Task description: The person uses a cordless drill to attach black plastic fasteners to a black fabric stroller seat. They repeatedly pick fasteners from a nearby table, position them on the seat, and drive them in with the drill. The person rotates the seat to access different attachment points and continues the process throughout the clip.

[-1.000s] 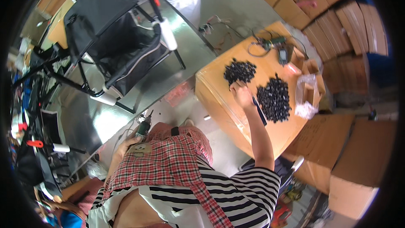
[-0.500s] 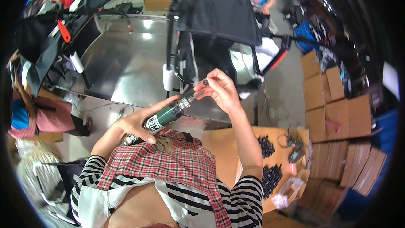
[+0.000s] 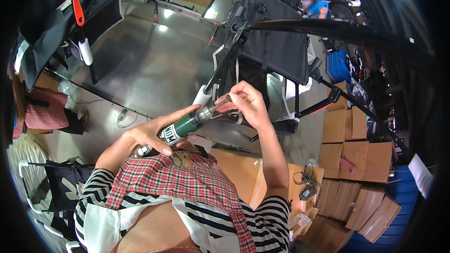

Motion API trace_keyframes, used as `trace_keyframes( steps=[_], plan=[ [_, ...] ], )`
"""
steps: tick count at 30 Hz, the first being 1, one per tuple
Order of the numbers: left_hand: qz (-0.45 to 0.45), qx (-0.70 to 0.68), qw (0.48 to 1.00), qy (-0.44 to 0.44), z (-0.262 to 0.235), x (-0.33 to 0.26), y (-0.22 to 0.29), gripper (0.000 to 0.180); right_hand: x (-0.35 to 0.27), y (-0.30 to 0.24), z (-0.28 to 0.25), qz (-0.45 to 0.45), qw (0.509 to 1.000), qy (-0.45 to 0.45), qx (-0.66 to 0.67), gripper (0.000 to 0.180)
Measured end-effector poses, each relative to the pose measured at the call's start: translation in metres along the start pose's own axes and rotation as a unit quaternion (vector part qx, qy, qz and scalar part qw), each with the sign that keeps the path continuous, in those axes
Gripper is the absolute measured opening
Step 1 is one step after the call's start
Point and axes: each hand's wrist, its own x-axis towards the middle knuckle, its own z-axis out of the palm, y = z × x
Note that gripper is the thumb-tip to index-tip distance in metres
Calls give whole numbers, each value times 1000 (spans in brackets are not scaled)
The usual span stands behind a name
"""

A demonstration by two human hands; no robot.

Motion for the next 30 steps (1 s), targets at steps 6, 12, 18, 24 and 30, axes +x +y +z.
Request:
trace_keyframes(
  steps=[6,12,18,24,30],
  plan=[
    [19,-187,976,-110,-32,12,-3,137,1,-25,21,-53,995,29,-81,19],
    [68,-243,932,-261,-70,27,12,139,49,-60,-30,-261,925,236,-143,17],
    [109,-319,930,-143,-77,20,53,139,206,-39,-139,12,745,339,-574,39],
    [60,-352,924,-133,-101,29,66,136,234,-3,-158,25,847,305,-434,32],
    [100,-289,946,-104,-111,54,81,134,53,-81,-43,124,952,193,-205,28]
  ],
)
